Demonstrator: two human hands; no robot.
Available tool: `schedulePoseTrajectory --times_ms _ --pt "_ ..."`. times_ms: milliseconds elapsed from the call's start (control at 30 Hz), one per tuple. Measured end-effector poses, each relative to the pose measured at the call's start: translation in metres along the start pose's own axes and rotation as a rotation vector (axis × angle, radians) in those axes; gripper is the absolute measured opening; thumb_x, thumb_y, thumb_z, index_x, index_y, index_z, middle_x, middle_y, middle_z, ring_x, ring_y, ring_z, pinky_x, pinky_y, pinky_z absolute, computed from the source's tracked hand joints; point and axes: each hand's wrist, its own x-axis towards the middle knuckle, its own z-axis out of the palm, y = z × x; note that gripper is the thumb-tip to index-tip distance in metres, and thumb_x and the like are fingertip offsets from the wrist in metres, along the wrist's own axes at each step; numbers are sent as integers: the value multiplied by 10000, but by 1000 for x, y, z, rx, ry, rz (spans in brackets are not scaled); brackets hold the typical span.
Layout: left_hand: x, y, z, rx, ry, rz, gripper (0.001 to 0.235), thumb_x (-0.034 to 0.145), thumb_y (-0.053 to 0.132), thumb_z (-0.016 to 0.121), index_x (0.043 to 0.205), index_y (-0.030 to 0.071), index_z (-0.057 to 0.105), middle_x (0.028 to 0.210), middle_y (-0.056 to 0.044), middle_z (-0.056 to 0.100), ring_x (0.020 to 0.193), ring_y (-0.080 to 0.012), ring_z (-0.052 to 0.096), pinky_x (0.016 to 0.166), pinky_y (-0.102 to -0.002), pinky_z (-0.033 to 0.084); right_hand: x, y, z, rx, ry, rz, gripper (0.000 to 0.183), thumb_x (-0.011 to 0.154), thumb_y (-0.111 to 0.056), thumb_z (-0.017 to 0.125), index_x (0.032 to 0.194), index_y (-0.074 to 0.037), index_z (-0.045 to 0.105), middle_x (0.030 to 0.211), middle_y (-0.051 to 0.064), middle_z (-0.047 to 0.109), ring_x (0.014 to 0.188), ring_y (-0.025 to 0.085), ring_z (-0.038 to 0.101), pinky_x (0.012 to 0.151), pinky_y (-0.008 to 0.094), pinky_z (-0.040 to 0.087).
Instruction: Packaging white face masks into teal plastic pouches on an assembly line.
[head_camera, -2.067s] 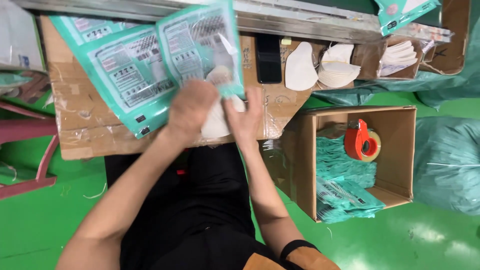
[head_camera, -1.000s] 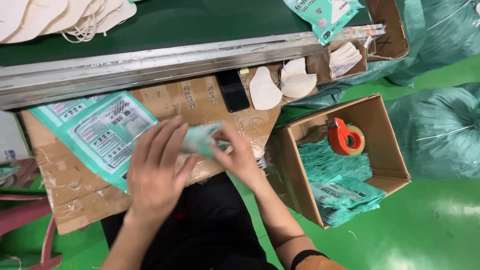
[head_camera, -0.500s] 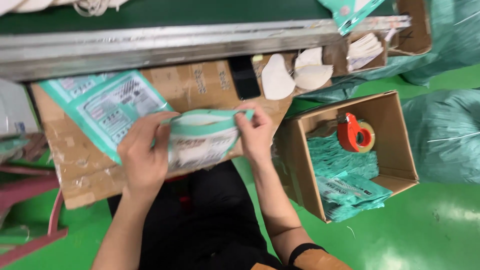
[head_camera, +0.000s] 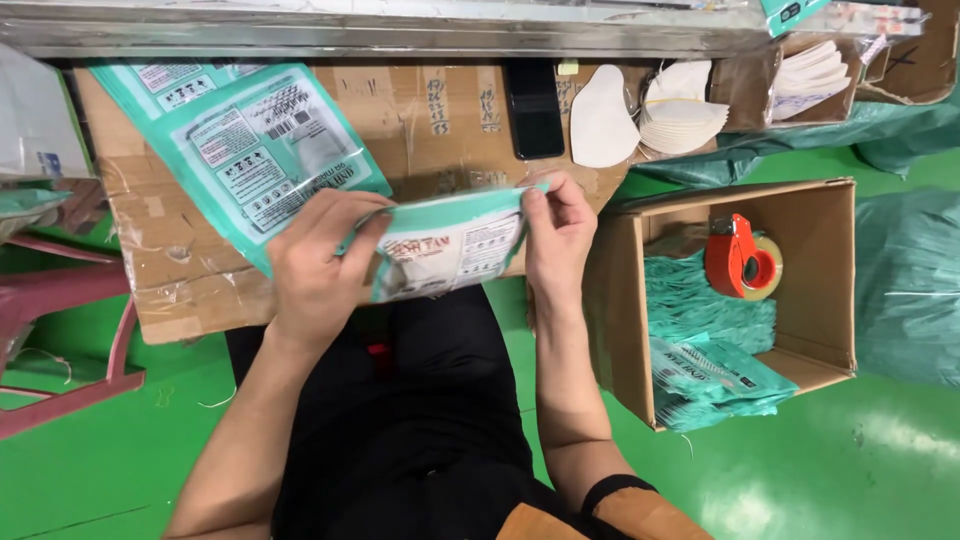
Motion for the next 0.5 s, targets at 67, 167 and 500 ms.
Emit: schedulePoseTrajectory --times_ms 67,167,500 --pt "-5 -3 5 21 18 -1 87 959 -15 731 1044 -3 718 1022 -126 746 943 -234 733 822 -313 572 -2 -3 7 -87 4 -9 36 1061 -40 627 1039 -11 622 985 10 627 886 57 554 829 219 457" --pt "-4 1 11 -39 98 -49 74 963 -28 722 1025 11 730 1008 -107 760 918 -210 747 813 -312 586 -2 -5 19 -81 39 -80 79 1086 -75 630 1025 -28 612 975 7 613 877 56 543 819 219 452" --pt "10 8 15 -105 -7 5 60 890 0 756 943 21 736 963 -70 760 905 -215 690 826 -339 564 -4 0 25 177 -179 135 162 974 -108 756 1006 -20 623 1011 63 620 949 153 588 866 300 489"
